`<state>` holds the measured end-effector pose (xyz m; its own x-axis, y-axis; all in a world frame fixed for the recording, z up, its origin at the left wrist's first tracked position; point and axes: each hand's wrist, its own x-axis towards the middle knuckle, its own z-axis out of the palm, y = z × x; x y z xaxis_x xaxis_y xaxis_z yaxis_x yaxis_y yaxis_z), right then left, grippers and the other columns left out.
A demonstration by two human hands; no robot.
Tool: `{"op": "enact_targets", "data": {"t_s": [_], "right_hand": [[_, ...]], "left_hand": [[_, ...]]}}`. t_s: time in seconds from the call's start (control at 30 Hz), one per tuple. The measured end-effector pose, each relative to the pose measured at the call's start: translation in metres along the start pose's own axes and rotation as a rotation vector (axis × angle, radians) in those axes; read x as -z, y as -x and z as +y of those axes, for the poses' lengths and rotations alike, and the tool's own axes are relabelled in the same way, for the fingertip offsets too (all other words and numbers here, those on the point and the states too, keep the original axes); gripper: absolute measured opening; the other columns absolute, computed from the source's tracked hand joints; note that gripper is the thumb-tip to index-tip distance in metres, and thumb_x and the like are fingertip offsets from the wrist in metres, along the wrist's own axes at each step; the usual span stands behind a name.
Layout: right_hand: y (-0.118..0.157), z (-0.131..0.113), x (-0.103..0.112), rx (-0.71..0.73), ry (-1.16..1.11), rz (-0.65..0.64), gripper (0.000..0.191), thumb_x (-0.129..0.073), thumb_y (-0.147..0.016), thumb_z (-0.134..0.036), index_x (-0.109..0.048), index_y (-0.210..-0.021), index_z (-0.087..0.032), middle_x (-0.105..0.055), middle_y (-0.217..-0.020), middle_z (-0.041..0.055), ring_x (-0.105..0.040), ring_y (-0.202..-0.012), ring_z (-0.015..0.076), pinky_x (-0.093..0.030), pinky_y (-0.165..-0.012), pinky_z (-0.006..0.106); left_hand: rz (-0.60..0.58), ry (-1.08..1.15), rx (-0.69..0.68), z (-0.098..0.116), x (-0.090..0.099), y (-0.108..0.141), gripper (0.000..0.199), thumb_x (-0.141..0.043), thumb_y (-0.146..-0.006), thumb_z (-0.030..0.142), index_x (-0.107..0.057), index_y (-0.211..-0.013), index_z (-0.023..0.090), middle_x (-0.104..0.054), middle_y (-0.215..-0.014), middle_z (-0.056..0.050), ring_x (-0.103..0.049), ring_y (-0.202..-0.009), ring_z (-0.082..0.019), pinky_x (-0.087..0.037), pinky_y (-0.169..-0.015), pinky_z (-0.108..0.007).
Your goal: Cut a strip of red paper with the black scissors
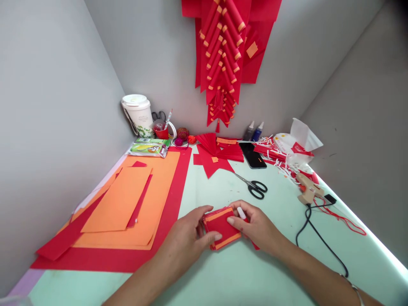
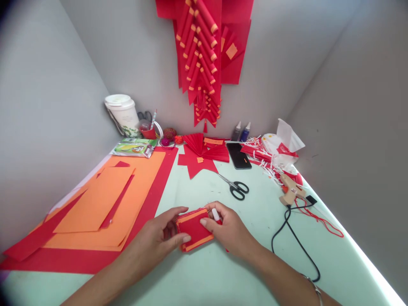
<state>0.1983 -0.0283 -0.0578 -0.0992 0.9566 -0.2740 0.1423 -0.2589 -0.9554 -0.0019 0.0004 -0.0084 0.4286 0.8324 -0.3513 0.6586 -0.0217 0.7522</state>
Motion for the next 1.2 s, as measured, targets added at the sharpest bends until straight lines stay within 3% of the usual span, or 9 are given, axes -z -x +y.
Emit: {"op": "enact_targets", "data": {"t_s": [0.13,0.27,0.47,0.67,0.8,1.03,1.2], "right_hand": [[-0.001,0.002,0.001,0.003,0.019,0.02,0.011,-0.058,-0.08,-0.028,-0.057,-0.091,-0.024,-0.047,-0.064,-0.0065,-0.044,-0.054,0.0099,-0.036,-0.049,0.019],[0.001,0.001,-0.002,0.012,0.069,0.01,0.015,-0.056,-0.081,-0.027,-0.058,-0.095,-0.025,-0.057,-0.073,-0.004,-0.054,-0.064,0.0135,-0.042,-0.056,0.022],[0.003,-0.001,-0.004,0.048,0.125,-0.016,0.026,-0.057,-0.079,-0.023,-0.056,-0.105,-0.025,-0.065,-0.087,-0.001,-0.059,-0.075,0.0172,-0.046,-0.064,0.026],[0.004,-0.001,-0.006,0.172,0.196,0.077,0.02,-0.059,-0.078,-0.023,-0.058,-0.098,-0.021,-0.063,-0.084,-0.0009,-0.056,-0.072,0.0155,-0.044,-0.065,0.025],[0.005,-0.003,-0.007,0.258,0.276,0.058,0.015,-0.061,-0.077,-0.021,-0.059,-0.092,-0.021,-0.061,-0.082,-0.0021,-0.053,-0.071,0.0138,-0.042,-0.066,0.024],[0.006,-0.007,-0.007,0.211,0.212,-0.006,0.019,-0.058,-0.08,-0.022,-0.057,-0.1,-0.022,-0.063,-0.085,-0.0023,-0.055,-0.073,0.0141,-0.043,-0.068,0.024],[0.006,-0.005,-0.006,0.121,0.062,0.035,0.028,-0.056,-0.084,-0.029,-0.053,-0.111,-0.023,-0.062,-0.087,-0.0012,-0.053,-0.07,0.0129,-0.044,-0.064,0.023]], "left_hand": [[0.027,-0.035,-0.002,0.0,0.001,-0.002,0.049,-0.051,-0.078,0.035,-0.051,-0.125,0.021,-0.064,-0.083,-0.002,-0.056,-0.072,-0.016,-0.044,-0.066,-0.025],[0.002,0.02,0.002,0.002,-0.001,-0.002,0.04,-0.046,-0.081,0.035,-0.055,-0.117,0.021,-0.061,-0.077,-0.001,-0.054,-0.069,-0.014,-0.043,-0.063,-0.022],[0.042,0.112,-0.032,-0.01,-0.009,-0.006,0.036,-0.048,-0.08,0.036,-0.055,-0.114,0.023,-0.059,-0.076,0.001,-0.053,-0.068,-0.013,-0.042,-0.061,-0.021],[0.067,0.173,-0.09,-0.011,-0.008,-0.006,0.025,-0.05,-0.081,0.028,-0.058,-0.103,0.022,-0.062,-0.082,0.0,-0.055,-0.075,-0.014,-0.043,-0.068,-0.022],[0.123,0.127,-0.162,-0.014,-0.007,-0.007,0.015,-0.049,-0.082,0.025,-0.061,-0.09,0.022,-0.062,-0.082,0.001,-0.056,-0.077,-0.014,-0.041,-0.069,-0.022],[0.076,0.17,-0.128,-0.014,-0.008,-0.007,0.017,-0.046,-0.083,0.028,-0.061,-0.084,0.019,-0.059,-0.076,0.0,-0.054,-0.072,-0.015,-0.04,-0.063,-0.022],[0.026,0.285,-0.088,-0.015,-0.006,-0.006,0.021,-0.046,-0.083,0.033,-0.059,-0.085,0.017,-0.06,-0.075,0.0,-0.053,-0.07,-0.015,-0.04,-0.06,-0.022]]}}
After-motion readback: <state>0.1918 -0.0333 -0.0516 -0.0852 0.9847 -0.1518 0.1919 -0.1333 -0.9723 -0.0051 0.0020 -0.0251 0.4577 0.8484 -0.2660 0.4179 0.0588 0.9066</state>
